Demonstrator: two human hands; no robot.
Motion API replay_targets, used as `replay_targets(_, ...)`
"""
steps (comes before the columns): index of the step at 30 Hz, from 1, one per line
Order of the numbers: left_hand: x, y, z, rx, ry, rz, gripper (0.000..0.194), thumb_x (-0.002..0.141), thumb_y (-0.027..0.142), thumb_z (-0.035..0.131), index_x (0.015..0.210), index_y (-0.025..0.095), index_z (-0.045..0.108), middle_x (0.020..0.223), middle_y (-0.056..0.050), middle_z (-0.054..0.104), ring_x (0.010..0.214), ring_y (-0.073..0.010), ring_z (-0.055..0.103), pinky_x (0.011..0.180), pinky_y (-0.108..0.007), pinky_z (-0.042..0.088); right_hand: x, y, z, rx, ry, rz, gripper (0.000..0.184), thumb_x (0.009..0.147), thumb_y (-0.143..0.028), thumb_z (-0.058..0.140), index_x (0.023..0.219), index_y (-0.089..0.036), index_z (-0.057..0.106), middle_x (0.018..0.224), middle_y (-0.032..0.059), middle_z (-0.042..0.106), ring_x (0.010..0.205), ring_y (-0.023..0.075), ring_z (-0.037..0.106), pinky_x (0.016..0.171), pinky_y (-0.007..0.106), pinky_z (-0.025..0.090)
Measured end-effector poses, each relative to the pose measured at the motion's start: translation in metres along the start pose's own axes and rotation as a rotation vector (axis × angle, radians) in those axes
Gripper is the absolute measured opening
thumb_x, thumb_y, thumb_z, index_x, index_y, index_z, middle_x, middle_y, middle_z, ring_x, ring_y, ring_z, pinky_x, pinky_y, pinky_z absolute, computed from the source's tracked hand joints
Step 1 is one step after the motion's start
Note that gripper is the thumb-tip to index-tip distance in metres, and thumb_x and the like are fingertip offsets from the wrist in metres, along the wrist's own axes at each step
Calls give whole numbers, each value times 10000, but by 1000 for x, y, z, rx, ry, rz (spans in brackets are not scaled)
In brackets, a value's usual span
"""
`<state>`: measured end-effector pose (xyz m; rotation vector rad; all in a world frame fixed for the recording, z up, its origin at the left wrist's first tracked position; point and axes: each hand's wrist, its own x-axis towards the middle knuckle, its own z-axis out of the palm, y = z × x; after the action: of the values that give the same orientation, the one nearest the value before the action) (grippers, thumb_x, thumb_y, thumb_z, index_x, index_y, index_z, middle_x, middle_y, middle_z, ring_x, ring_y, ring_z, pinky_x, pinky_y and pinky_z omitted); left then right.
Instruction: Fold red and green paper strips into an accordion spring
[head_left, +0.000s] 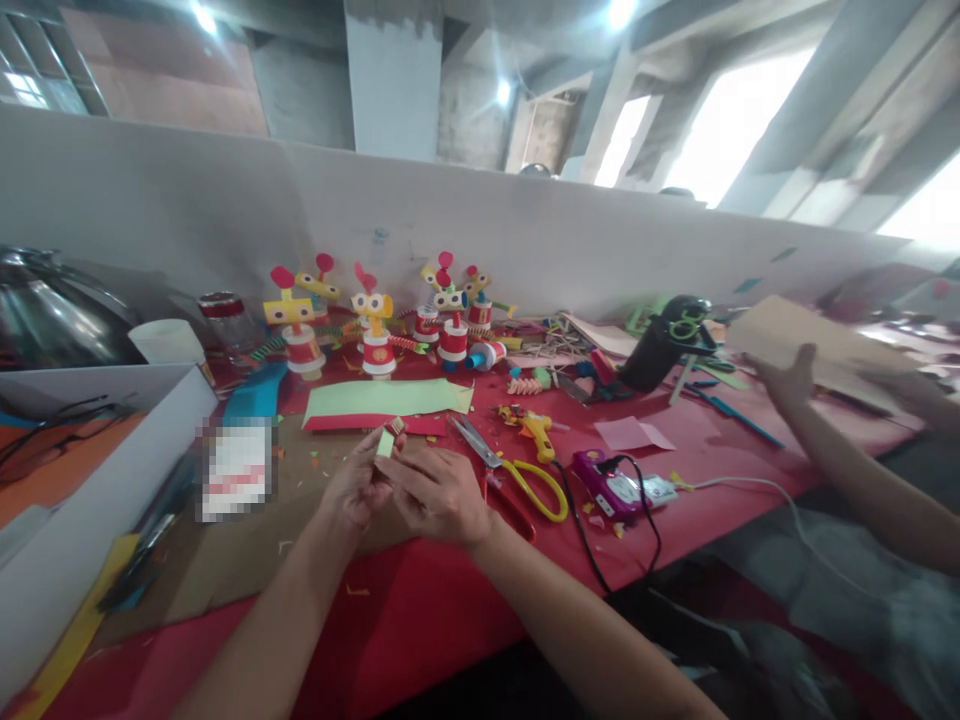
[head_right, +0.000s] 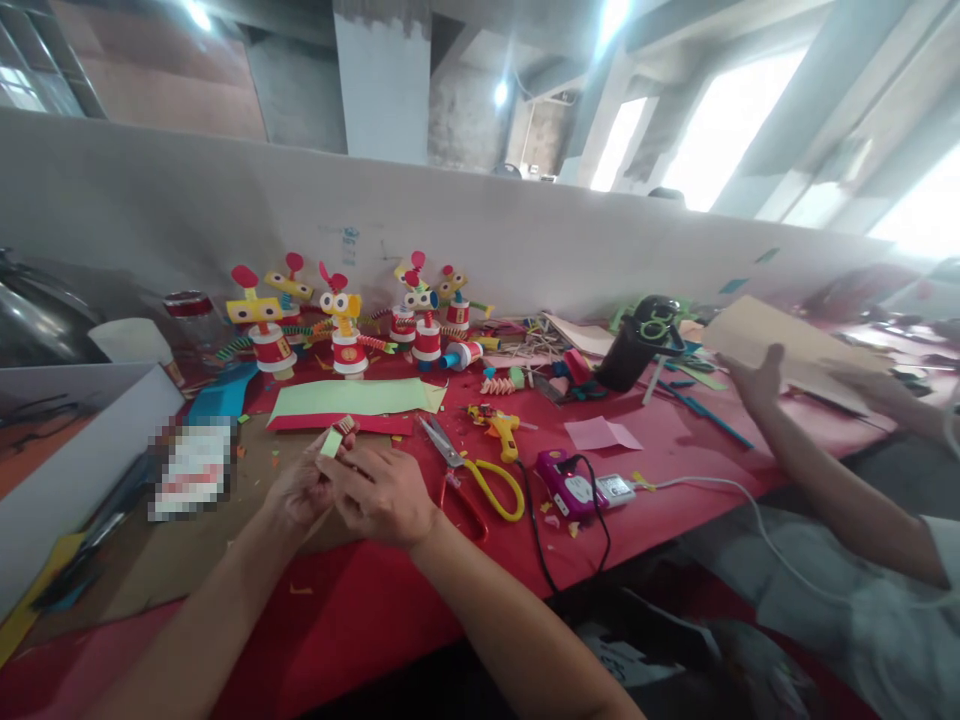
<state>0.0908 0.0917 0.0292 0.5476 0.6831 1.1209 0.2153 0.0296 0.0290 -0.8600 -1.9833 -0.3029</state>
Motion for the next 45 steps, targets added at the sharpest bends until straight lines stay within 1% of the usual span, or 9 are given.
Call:
replay_targets(5,-6,7,4,-285,20,-172,285,841,-35,464,930,144,667,792,-41,680,577,-54,620,399,-71,407,-9,18,-39,-130,-57,304,276,830,-150,492,1042,-210,657,795,56,680,714,174,624,671,275,476)
replay_targets(12,-4,7,4,-338,-2,-196,325,868,-45,392,971,137,641,806,-68,681,561,-68,612,369,-76,378,-31,90,-95,-597,-472,1235,286,796,-91,508,1061,-32,598,1055,255,627,1060,316,597,876,373,439)
replay_targets(17,2,4,-3,-349,-23,-178,296,858,-20,451,1025,137,639,842,-89,700,616,-103,631,445,-135,457,-43,112,-94,-439,-385,1366,283,728,-70,545,1004,-71,610,1051,221,643,1077,313,594,865,348,444)
replay_targets(22,4,0,-9,-366,-60,-139,314,843,3,497,1071,163,642,849,-70,709,701,-137,655,598,-237,542,-44,114,-95,-190,-233,1448,96,769,-205,488,730,-174,570,683,55,631,696,206,642,567,261,460)
replay_targets(25,3,0,-7,-378,-61,-140,294,847,34,516,1074,171,644,841,-57,710,687,-134,650,629,-260,546,-36,94,-92,60,-15,1424,56,757,-216,497,792,-184,526,669,-5,596,583,133,595,511,214,435)
replay_targets(27,2,1,-5,-393,-64,-165,269,858,65,519,1070,172,647,830,-53,705,697,-135,651,653,-270,547,-28,70,-87,512,283,1281,238,686,-247,638,889,-194,526,741,-18,621,612,124,602,556,218,464)
replay_targets(29,1,1,-4,-401,-69,-173,251,864,96,529,1069,176,648,829,-53,702,719,-139,654,674,-278,544,-18,42,-82,748,367,1093,337,695,-289,691,969,-207,513,785,-18,634,644,124,609,597,235,484)
replay_targets(36,6,-4,-12,-368,-135,-100,345,760,61,650,1073,207,649,868,-30,711,808,-147,667,788,-306,519,-6,-32,-63,511,168,774,118,894,-297,547,965,-203,549,672,-9,611,569,125,585,547,227,487)
replay_targets(45,4,-3,-6,-372,-204,-34,391,661,7,723,998,198,670,914,-22,724,914,-148,663,876,-273,480,-27,-30,-49,197,74,512,166,896,-232,533,1048,-200,592,826,66,667,815,216,662,748,317,539)
